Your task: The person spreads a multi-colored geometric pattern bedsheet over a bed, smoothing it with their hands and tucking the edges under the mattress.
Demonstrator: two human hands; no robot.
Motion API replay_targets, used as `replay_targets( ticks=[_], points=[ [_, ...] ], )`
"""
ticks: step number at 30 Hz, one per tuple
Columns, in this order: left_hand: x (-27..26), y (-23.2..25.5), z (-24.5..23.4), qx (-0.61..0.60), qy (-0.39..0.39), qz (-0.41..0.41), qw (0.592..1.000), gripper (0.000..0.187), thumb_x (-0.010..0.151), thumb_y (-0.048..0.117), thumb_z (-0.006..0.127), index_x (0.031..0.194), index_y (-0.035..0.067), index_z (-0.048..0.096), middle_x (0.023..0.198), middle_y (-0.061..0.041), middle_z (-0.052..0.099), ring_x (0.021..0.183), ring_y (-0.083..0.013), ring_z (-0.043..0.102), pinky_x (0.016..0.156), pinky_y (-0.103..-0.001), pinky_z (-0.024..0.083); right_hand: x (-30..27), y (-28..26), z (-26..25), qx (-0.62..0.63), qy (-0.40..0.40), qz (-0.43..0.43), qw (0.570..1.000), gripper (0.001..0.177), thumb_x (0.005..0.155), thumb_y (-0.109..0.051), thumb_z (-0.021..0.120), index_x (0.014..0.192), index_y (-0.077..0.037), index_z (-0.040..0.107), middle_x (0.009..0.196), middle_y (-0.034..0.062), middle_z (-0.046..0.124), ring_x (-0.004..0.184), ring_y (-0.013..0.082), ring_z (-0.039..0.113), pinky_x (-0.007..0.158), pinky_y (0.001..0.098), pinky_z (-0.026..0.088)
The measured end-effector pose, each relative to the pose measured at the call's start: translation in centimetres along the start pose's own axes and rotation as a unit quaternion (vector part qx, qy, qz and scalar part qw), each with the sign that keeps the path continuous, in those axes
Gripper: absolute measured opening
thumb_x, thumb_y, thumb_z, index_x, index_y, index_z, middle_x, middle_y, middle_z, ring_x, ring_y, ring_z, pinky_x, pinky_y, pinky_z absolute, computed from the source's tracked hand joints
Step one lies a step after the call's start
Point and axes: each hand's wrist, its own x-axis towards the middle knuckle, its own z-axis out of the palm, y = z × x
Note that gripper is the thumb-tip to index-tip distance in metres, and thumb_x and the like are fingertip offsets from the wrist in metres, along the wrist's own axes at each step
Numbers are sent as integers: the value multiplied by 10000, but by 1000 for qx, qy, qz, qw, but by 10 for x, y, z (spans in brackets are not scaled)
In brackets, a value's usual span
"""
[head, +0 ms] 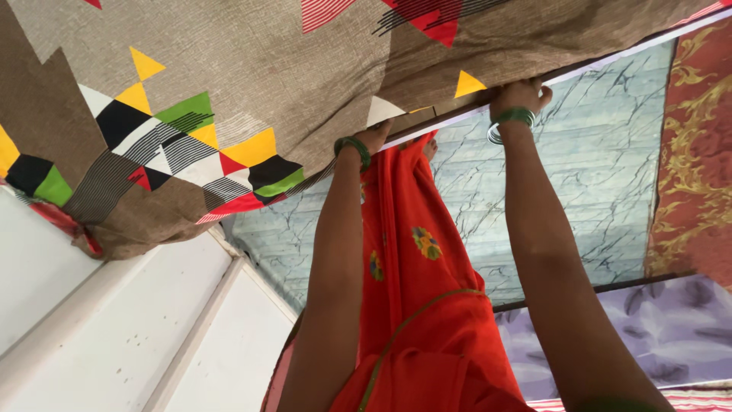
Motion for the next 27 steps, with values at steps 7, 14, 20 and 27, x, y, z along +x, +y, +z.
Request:
replay_targets(
  ticks=[7,14,20,27],
  points=[
    [45,-21,20,-53,57,76,994,894,889,773,290,1555,192,425,1659,-58,362,1521,-285,331,1238,-374,261,-63,23,-2,121,179,-194,957,394,923,23,542,1179,-208,734,1402,84,654,1437,322,481,1160,514,358],
    [38,-18,17,-56,64,25,996,880,899,761,303,1559,184,386,1646,-81,330,1506,-296,304,1216,-397,251,-72,4,-10,34,105,-190,975,522,887,-3,573,1341,-230,698,1388,64,626,1417,283,454,1139,636,260],
    [24,-11,11,-34,74,73,994,897,926,773,273,1574,165,393,1650,-101,370,1529,-307,330,1251,-393,260,-94,-33,5,-64,53,-208,975,649,854,-88,573,1487,-227,535,1583,76,466,1488,245,355,1175,658,125],
    [51,-23,18,41,19,79,996,844,953,710,162,1616,195,257,1649,-137,299,1509,-336,303,1217,-433,250,-142,-113,3,285,19,-213,934,542,970,-279,638,1471,-99,537,1357,165,624,1296,303,542,1112,559,376]
  ],
)
